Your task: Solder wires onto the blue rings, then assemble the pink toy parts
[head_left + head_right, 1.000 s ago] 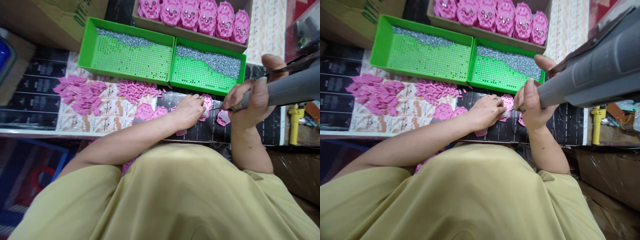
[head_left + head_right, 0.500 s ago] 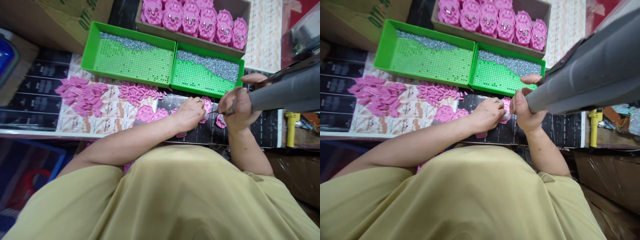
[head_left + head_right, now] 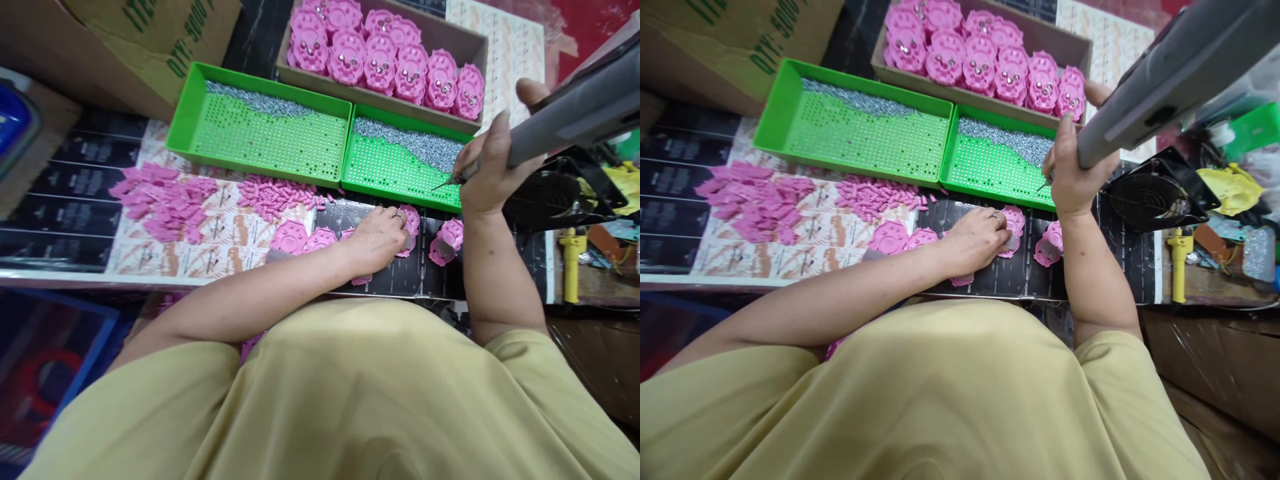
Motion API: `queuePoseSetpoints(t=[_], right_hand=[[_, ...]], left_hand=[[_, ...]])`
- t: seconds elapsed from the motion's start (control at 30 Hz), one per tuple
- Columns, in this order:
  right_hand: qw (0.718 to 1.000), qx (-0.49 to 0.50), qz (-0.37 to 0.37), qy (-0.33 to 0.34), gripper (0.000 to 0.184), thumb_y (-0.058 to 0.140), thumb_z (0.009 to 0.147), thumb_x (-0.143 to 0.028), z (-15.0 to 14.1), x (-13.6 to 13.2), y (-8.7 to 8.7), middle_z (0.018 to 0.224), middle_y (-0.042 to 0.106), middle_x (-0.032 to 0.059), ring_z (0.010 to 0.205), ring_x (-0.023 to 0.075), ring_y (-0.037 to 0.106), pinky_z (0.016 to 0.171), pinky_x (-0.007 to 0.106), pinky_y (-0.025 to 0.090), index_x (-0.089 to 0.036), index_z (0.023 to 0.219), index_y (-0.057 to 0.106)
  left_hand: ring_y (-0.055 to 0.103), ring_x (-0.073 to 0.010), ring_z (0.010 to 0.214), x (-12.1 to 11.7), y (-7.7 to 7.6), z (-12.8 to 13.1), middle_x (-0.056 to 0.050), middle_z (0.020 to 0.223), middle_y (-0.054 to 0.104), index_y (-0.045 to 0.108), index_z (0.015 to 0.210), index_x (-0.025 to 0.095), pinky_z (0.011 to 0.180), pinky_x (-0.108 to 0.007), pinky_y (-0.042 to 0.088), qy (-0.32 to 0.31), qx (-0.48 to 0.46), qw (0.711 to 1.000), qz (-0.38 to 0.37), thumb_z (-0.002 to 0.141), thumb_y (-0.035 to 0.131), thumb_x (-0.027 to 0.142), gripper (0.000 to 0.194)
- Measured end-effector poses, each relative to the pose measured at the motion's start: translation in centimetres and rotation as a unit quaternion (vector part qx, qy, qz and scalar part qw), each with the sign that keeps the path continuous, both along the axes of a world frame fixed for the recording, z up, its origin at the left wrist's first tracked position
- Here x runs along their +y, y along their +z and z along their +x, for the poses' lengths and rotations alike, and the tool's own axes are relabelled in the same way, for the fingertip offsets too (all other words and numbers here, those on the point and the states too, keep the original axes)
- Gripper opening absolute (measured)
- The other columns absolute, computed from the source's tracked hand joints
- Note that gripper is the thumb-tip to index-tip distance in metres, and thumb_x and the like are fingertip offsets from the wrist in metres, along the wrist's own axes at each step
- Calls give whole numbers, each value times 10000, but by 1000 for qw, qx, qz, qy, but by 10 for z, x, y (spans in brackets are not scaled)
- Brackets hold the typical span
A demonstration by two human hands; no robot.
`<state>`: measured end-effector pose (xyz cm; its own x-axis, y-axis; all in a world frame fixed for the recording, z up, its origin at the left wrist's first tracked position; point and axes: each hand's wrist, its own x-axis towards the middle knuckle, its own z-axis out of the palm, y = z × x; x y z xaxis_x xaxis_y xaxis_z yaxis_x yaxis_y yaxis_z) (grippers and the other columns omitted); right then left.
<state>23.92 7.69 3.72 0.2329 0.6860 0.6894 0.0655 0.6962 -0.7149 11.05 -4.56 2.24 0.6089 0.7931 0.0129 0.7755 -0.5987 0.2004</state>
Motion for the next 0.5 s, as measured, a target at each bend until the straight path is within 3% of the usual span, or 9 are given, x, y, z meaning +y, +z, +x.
queuePoseSetpoints(t=[0.17,0.27,0.33,0.43,0.5], right_hand=[[1000,-20,-8,18,487,650,801,-738,1,2,-7,429,348,-134,305,97,290,342,299,201,-329,1036,526],[997,-45,-53,30,533,582,795,-808,5,7,-13,448,323,-121,338,114,298,377,322,249,-337,1014,465],[992,-56,-90,62,587,576,786,-822,7,9,-15,498,376,-104,387,127,358,416,333,307,-344,1100,442],[991,-30,-89,90,639,652,767,-776,12,4,-6,551,417,-97,431,124,427,443,322,356,-349,1189,437],[991,-27,-93,90,549,665,769,-751,14,-9,8,541,403,-89,439,129,458,445,319,377,-324,1074,505]], left_hand=[[582,-260,998,0,0,-1,-138,989,708,744,926,122,742,-355,351,1,3,1000,-10,943,588,192,172],[580,-266,1018,0,-2,-1,-138,997,708,747,935,124,753,-356,354,2,5,1000,-7,941,598,202,169],[580,-266,1016,0,-3,0,-139,993,707,751,943,125,751,-357,355,3,8,1000,-4,939,600,202,169],[583,-264,1010,0,-4,1,-138,993,707,755,955,128,745,-358,354,7,15,1000,-1,945,587,199,183],[582,-262,1010,0,-4,1,-136,991,708,754,959,129,742,-356,351,8,15,1000,5,946,581,195,186]])
